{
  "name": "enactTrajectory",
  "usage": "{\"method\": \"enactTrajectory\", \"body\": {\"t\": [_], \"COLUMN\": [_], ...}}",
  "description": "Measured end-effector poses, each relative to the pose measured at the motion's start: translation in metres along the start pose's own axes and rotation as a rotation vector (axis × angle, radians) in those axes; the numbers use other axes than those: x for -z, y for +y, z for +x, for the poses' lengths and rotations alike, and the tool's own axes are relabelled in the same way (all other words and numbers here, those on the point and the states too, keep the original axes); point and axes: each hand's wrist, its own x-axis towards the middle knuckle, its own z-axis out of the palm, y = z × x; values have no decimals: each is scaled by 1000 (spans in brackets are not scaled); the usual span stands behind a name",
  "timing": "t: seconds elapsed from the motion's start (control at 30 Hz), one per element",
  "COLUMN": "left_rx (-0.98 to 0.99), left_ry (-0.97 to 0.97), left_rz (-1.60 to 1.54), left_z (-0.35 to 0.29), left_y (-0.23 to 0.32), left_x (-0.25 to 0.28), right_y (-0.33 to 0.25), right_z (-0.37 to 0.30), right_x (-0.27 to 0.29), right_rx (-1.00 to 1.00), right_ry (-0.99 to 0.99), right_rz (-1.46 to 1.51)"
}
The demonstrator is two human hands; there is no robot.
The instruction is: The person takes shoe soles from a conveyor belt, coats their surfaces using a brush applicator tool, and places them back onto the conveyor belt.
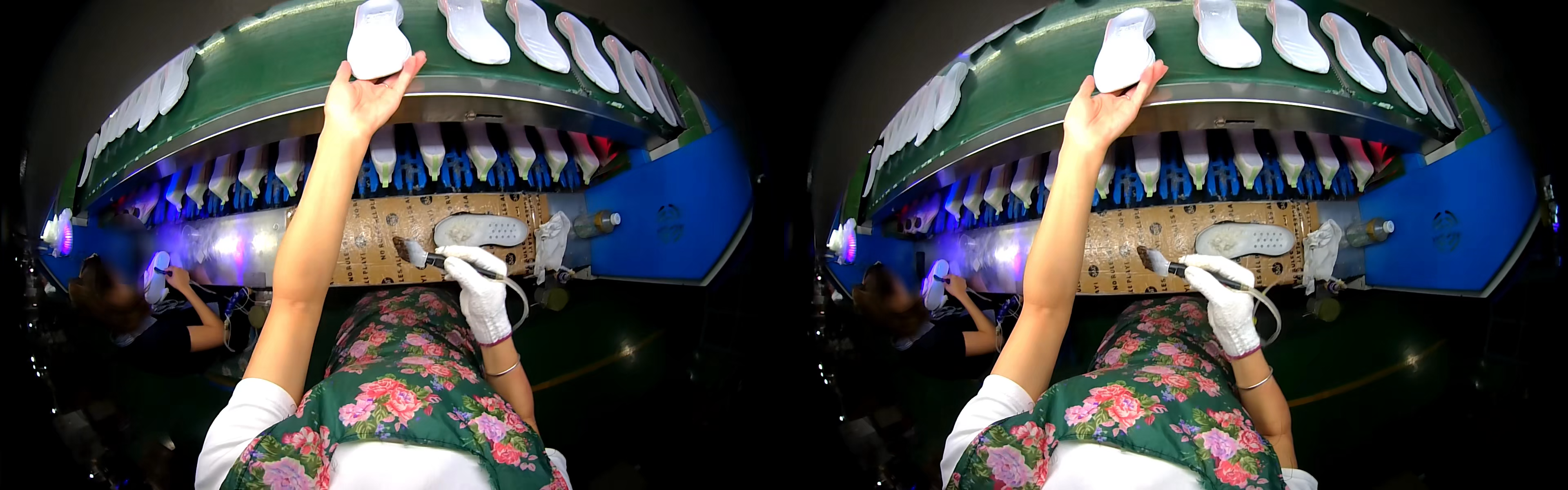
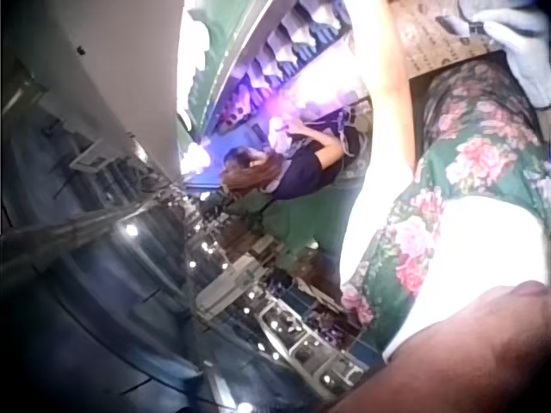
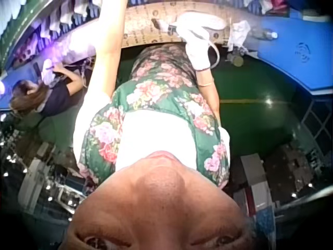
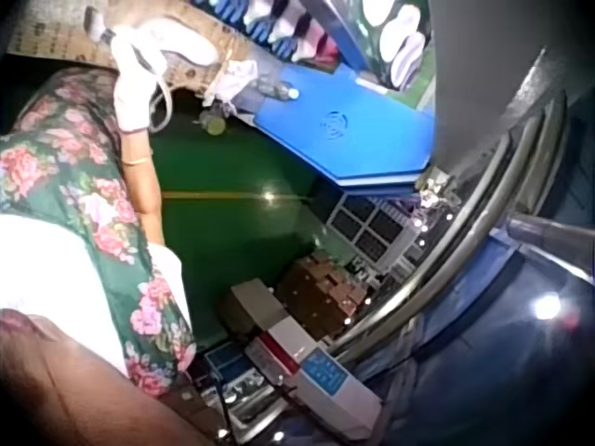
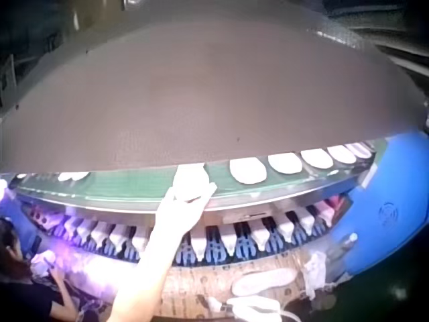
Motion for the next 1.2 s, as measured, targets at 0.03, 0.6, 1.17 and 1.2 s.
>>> {"method": "enactTrajectory", "body": {"t": [0.03, 0.6, 1.17, 1.2], "left_rx": [17, -831, -1572, -1686], "left_ry": [-24, 872, 598, 534], "left_rz": [-85, 1725, 1908, 1929], "left_z": [11, -84, -289, -303], "left_y": [5, 173, 217, 194], "left_x": [7, -21, -8, -20], "right_y": [9, 38, 48, 44], "right_z": [0, 6, 24, 28], "right_x": [2, -4, -35, -33], "right_rx": [-2, -179, -215, -200], "right_ry": [15, 45, -7, -29], "right_rz": [13, -120, -46, -44]}}
